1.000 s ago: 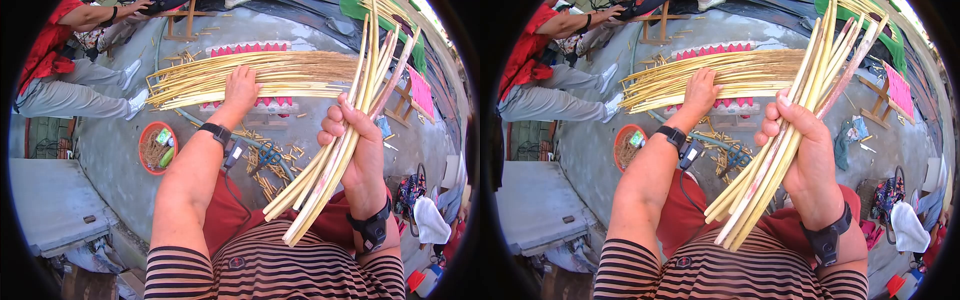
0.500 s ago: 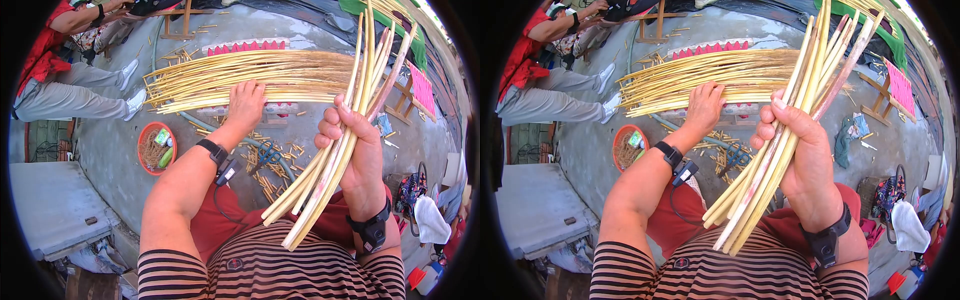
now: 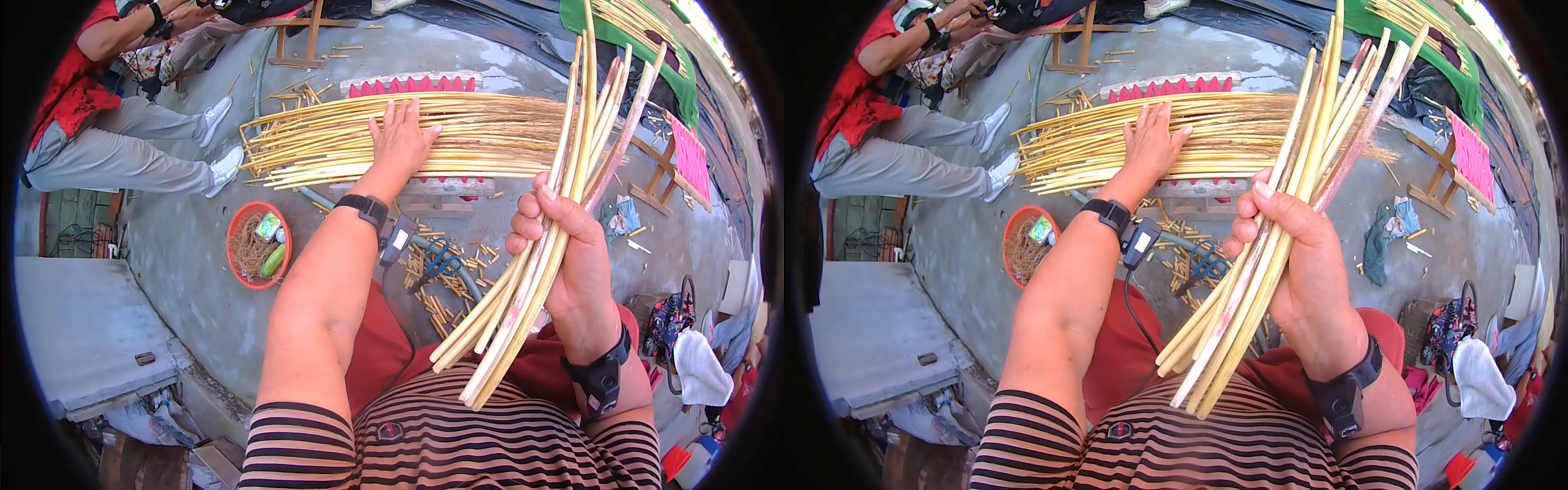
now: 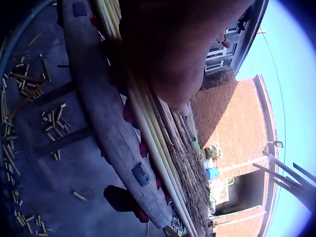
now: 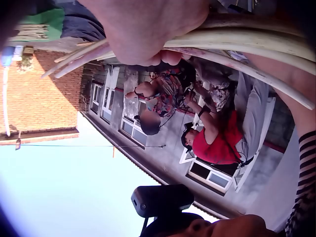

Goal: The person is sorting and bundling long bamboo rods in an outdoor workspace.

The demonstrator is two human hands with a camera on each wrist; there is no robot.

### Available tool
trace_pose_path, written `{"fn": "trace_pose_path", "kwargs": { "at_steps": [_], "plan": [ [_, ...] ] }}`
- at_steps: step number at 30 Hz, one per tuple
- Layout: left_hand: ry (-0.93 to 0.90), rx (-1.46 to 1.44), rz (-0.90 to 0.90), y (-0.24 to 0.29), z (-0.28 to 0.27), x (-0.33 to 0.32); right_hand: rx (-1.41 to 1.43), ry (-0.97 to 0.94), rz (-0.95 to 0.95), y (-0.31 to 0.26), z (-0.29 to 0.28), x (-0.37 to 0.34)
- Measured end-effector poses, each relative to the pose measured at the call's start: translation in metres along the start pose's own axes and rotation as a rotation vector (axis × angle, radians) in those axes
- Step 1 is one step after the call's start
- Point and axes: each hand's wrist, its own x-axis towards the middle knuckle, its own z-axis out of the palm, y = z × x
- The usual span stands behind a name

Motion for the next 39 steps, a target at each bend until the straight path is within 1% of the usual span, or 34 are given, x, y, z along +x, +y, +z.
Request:
{"fn": "trace_pose_path", "kwargs": {
  "at_steps": [2, 6, 9, 12, 16, 20, 24, 28, 31, 32, 35, 37, 39],
  "plan": [
    [-0.092, -0.002, -0.012, 0.005, 0.000, 0.004, 0.006, 0.008, -0.008, -0.001, -0.001, 0.001],
    [-0.063, 0.045, 0.054, 0.015, 0.005, -0.008, 0.016, 0.010, -0.009, -0.006, -0.005, -0.002],
    [-0.083, 0.059, 0.079, 0.019, 0.002, -0.017, 0.036, -0.023, -0.017, -0.010, -0.010, -0.003],
    [-0.152, 0.065, 0.056, 0.022, -0.003, -0.026, 0.042, -0.049, -0.014, -0.011, -0.010, -0.005],
    [-0.114, 0.086, 0.077, 0.031, -0.008, -0.041, 0.055, -0.071, 0.003, -0.009, -0.010, -0.005],
    [-0.225, 0.048, -0.009, 0.029, -0.004, -0.042, 0.041, -0.066, 0.004, -0.007, -0.011, -0.004],
    [-0.208, -0.016, -0.021, 0.022, 0.001, -0.026, 0.022, -0.063, 0.005, -0.002, -0.012, -0.001],
    [-0.147, 0.019, -0.025, 0.025, 0.009, -0.018, -0.008, -0.029, 0.016, 0.002, -0.012, 0.003],
    [-0.156, 0.011, -0.031, 0.028, 0.008, -0.019, -0.039, -0.021, 0.005, 0.000, -0.013, 0.006],
    [0.047, 0.024, 0.010, 0.031, 0.009, -0.024, -0.049, -0.014, -0.005, -0.001, -0.012, 0.006],
    [0.181, -0.254, 0.281, 0.008, -0.014, -0.011, -0.025, -0.035, -0.041, -0.011, -0.017, 0.005],
    [0.182, -0.231, 0.335, -0.001, -0.041, -0.010, 0.007, -0.081, -0.070, -0.020, -0.021, 0.006],
    [-0.042, -0.207, 0.290, -0.019, -0.059, -0.020, 0.015, -0.101, -0.108, -0.026, -0.024, 0.006]
  ]
}}
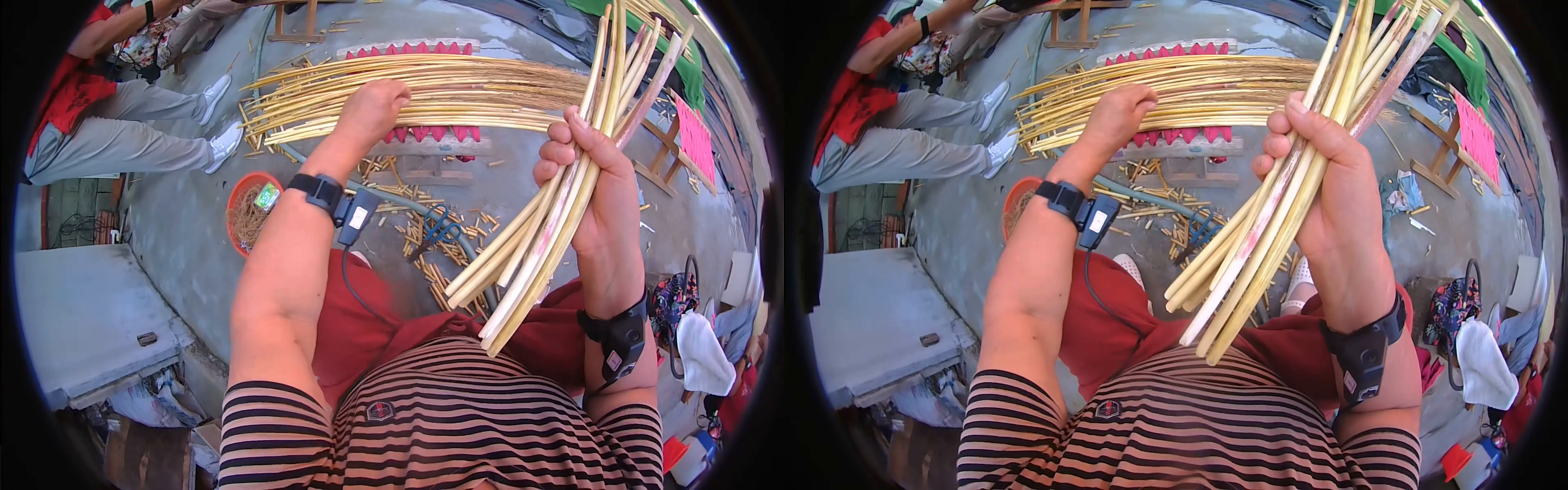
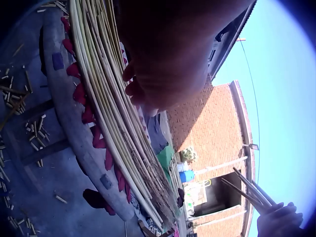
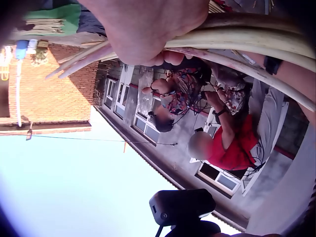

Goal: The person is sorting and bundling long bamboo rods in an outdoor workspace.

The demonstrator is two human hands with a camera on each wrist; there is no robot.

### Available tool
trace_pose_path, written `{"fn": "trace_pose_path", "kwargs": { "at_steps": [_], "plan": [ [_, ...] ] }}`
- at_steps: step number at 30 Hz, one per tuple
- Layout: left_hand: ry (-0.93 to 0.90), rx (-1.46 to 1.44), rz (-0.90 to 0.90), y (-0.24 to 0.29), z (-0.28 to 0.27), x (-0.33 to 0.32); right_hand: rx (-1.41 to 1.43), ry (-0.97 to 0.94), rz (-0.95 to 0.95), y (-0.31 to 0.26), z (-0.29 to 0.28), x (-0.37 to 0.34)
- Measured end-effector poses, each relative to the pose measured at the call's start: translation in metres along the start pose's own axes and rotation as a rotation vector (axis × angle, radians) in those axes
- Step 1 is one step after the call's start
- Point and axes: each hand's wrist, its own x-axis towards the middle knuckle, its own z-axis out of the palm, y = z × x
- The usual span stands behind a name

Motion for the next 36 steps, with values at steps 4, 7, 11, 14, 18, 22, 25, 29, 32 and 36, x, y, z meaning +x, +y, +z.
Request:
{"fn": "trace_pose_path", "kwargs": {
  "at_steps": [4, 7, 11, 14, 18, 22, 25, 29, 32, 36],
  "plan": [
    [-0.204, 0.123, -0.021, -0.026, 0.000, -0.029, -0.027, 0.035, -0.021, -0.002, -0.001, -0.004],
    [-0.101, 0.211, 0.059, -0.030, 0.006, -0.044, -0.056, 0.060, -0.005, 0.005, 0.007, -0.007],
    [-0.082, 0.294, -0.008, -0.019, 0.004, -0.047, -0.108, 0.080, 0.017, 0.019, 0.016, -0.007],
    [-0.117, 0.304, -0.058, -0.017, 0.005, -0.048, -0.119, 0.081, 0.023, 0.028, 0.019, -0.001],
    [-0.158, 0.376, -0.080, -0.005, -0.005, -0.049, -0.160, 0.077, 0.016, 0.038, 0.022, 0.004],
    [-0.014, 0.369, -0.161, 0.007, -0.038, -0.043, -0.196, 0.104, 0.029, 0.044, 0.026, 0.005],
    [0.039, 0.262, -0.232, 0.028, -0.070, -0.046, -0.238, 0.094, 0.039, 0.051, 0.023, 0.010],
    [-0.060, -0.469, -0.558, 0.041, -0.089, -0.045, -0.282, 0.088, 0.061, 0.062, 0.028, 0.010],
    [-0.045, -1.047, -0.436, 0.037, -0.089, -0.044, -0.275, 0.055, 0.052, 0.073, 0.026, 0.015],
    [-0.100, -1.448, -0.411, 0.032, -0.082, -0.040, -0.318, 0.007, 0.066, 0.088, 0.019, 0.022]
  ]
}}
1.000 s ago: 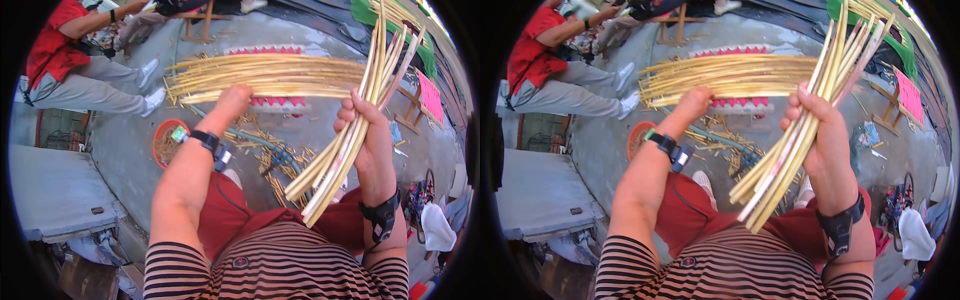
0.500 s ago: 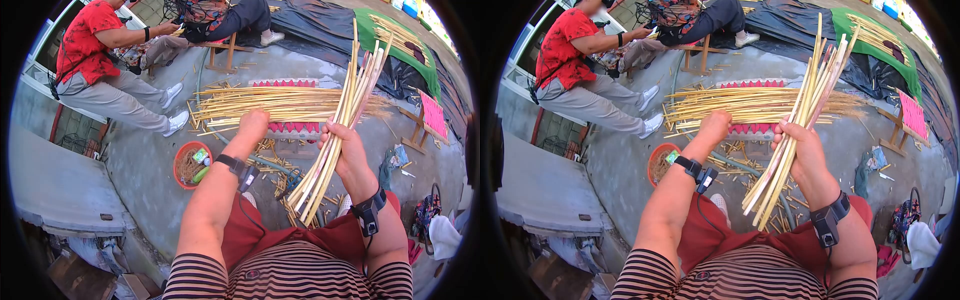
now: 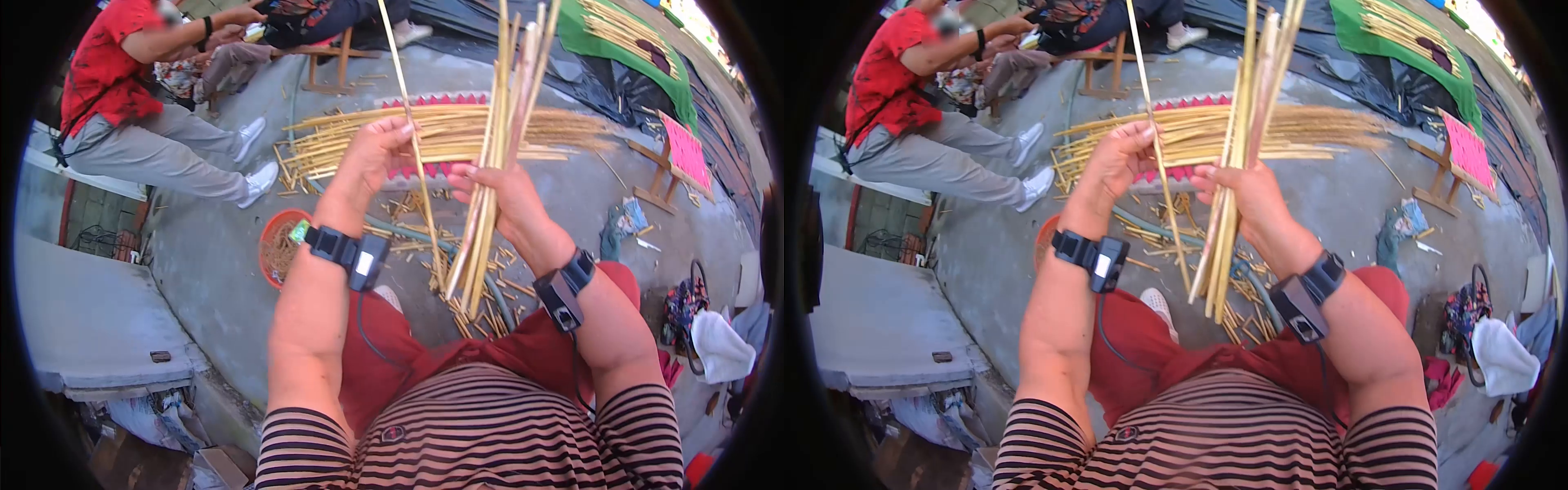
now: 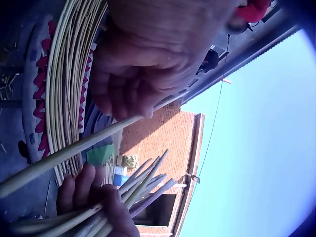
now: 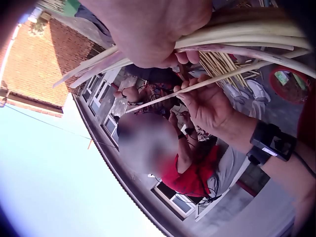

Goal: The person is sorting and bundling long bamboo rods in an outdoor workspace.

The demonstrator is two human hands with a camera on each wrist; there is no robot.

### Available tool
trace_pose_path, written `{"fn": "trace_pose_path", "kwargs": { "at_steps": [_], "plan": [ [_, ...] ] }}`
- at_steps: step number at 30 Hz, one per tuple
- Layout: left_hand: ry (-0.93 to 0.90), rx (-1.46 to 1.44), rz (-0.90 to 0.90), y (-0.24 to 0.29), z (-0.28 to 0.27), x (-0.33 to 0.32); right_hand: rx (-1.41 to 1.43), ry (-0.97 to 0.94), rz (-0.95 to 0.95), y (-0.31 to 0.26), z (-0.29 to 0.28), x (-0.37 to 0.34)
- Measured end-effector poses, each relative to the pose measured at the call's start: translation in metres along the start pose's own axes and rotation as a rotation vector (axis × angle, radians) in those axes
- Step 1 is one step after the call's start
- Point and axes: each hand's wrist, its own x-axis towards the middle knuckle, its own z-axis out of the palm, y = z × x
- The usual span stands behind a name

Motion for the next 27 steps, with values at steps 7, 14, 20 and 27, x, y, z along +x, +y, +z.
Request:
{"fn": "trace_pose_path", "kwargs": {
  "at_steps": [7, 14, 20, 27],
  "plan": [
    [-0.002, -0.008, -0.167, -0.019, -0.021, 0.018, -0.081, -0.081, 0.137, 0.013, 0.006, -0.001],
    [-0.017, 0.089, -0.189, -0.027, -0.028, 0.023, -0.152, -0.122, 0.150, 0.023, -0.001, 0.003],
    [-0.022, 0.120, -0.187, -0.029, -0.027, 0.018, -0.148, -0.106, 0.150, 0.025, 0.000, -0.002],
    [0.129, 0.193, -0.191, -0.019, -0.005, 0.010, -0.089, -0.054, 0.158, 0.015, 0.007, -0.006]
  ]
}}
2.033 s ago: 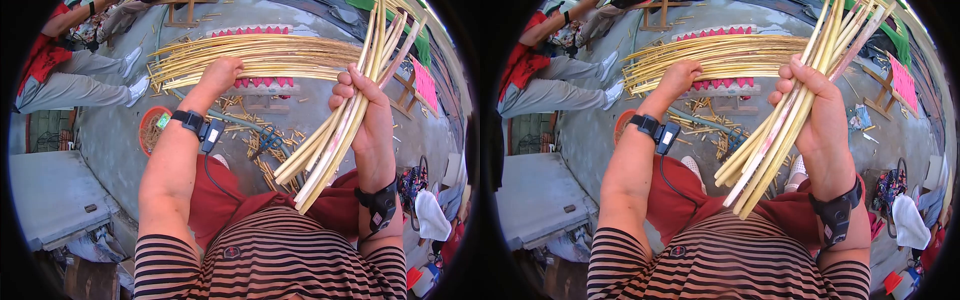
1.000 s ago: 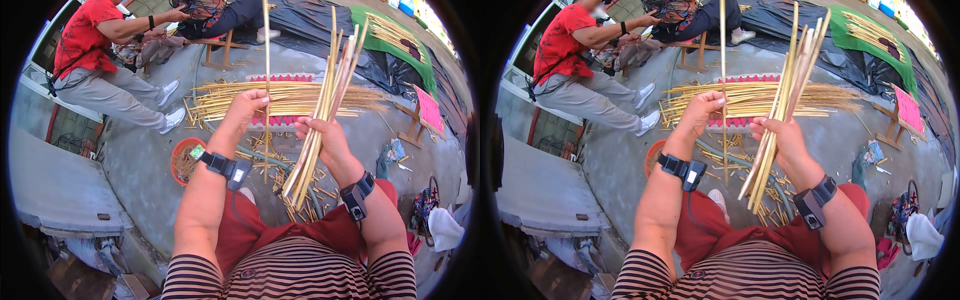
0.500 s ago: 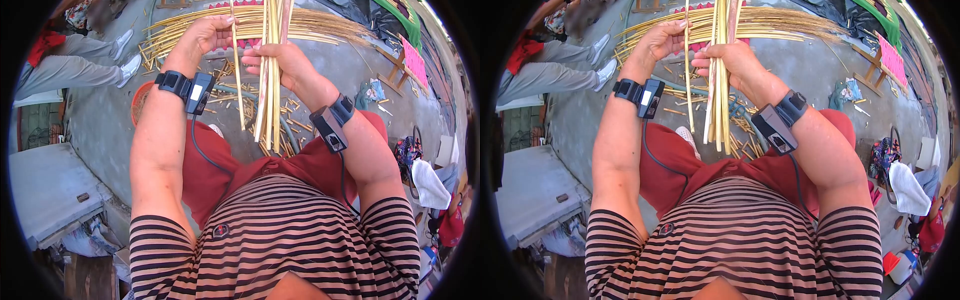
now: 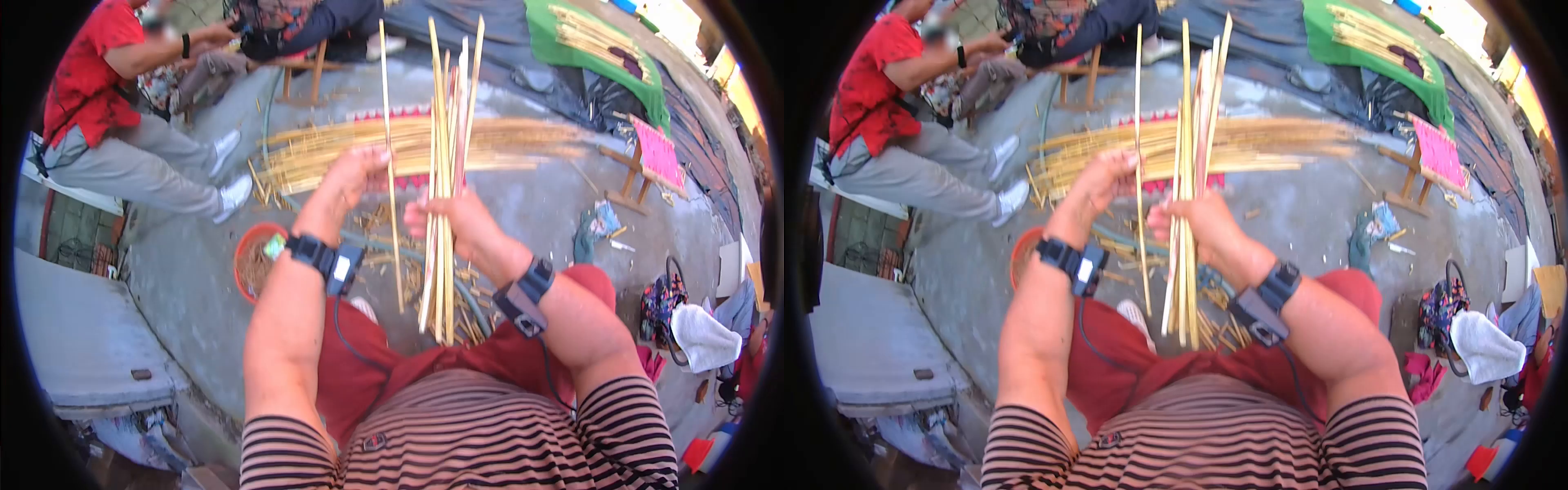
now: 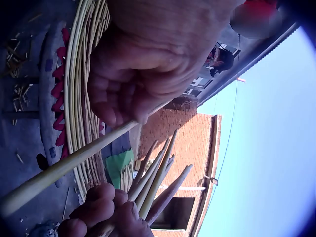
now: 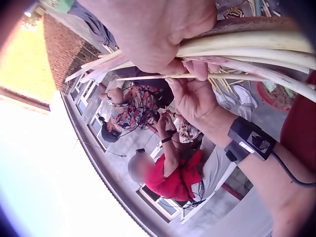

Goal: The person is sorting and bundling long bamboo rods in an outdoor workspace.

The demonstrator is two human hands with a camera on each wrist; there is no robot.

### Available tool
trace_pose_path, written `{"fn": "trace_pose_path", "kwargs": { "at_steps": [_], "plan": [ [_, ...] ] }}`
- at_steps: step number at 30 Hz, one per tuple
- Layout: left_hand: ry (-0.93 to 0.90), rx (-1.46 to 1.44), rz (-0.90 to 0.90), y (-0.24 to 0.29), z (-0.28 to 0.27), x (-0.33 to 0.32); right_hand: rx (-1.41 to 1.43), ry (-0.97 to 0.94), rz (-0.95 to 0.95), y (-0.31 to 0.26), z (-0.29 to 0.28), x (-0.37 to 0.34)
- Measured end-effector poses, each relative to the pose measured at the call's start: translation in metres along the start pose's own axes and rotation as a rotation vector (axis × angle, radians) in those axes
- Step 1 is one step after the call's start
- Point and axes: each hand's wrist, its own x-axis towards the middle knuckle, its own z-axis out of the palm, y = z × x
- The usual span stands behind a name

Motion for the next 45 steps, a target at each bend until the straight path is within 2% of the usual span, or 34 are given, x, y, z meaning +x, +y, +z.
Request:
{"fn": "trace_pose_path", "kwargs": {
  "at_steps": [5, 19, 21, 22, 23, 25, 27, 30, 33, 34, 36, 38, 41, 42, 45],
  "plan": [
    [-0.050, 0.023, 0.076, 0.007, 0.010, -0.014, 0.043, -0.011, 0.037, -0.008, 0.001, -0.007],
    [-0.030, 0.119, 0.085, 0.001, 0.017, -0.019, 0.112, -0.007, -0.006, -0.015, -0.002, -0.016],
    [0.072, 0.321, 0.195, -0.010, 0.008, -0.004, 0.091, -0.003, -0.092, -0.014, -0.005, -0.012],
    [0.170, 0.444, 0.349, -0.029, -0.008, 0.016, 0.082, 0.053, -0.132, -0.018, -0.003, -0.013],
    [0.311, 0.797, 0.317, -0.004, 0.007, -0.004, -0.102, 0.083, -0.224, -0.021, -0.005, -0.010],
    [0.522, 1.145, 0.628, 0.013, 0.009, -0.017, -0.280, 0.119, -0.332, -0.035, -0.008, -0.012],
    [0.619, 1.225, 0.837, 0.032, 0.005, -0.030, -0.382, 0.113, -0.399, -0.049, -0.012, -0.009],
    [0.824, 1.497, 0.929, 0.053, -0.004, -0.045, -0.168, 0.182, -0.394, -0.057, -0.021, -0.003],
    [1.055, 1.728, 0.819, 0.065, -0.011, -0.066, 0.189, 0.321, -0.477, -0.057, -0.024, -0.004],
    [1.033, 1.738, 0.869, 0.063, -0.018, -0.068, 0.257, 0.332, -0.497, -0.056, -0.029, 0.001],
    [0.965, 1.796, 0.930, 0.066, -0.023, -0.072, 0.018, 0.374, -0.515, -0.062, -0.030, 0.000],
    [0.824, 1.828, 0.976, 0.072, -0.017, -0.076, -0.471, 0.328, -0.639, -0.064, -0.031, 0.008],
    [0.656, 1.735, 1.098, 0.072, -0.007, -0.076, -1.348, 0.381, -0.804, -0.058, -0.030, 0.005],
    [0.615, 1.694, 1.146, 0.071, -0.007, -0.076, -1.348, 0.323, -0.736, -0.048, -0.032, 0.009],
    [0.565, 1.707, 1.130, 0.066, -0.016, -0.071, -1.047, 0.052, -0.451, -0.027, -0.025, 0.005]
  ]
}}
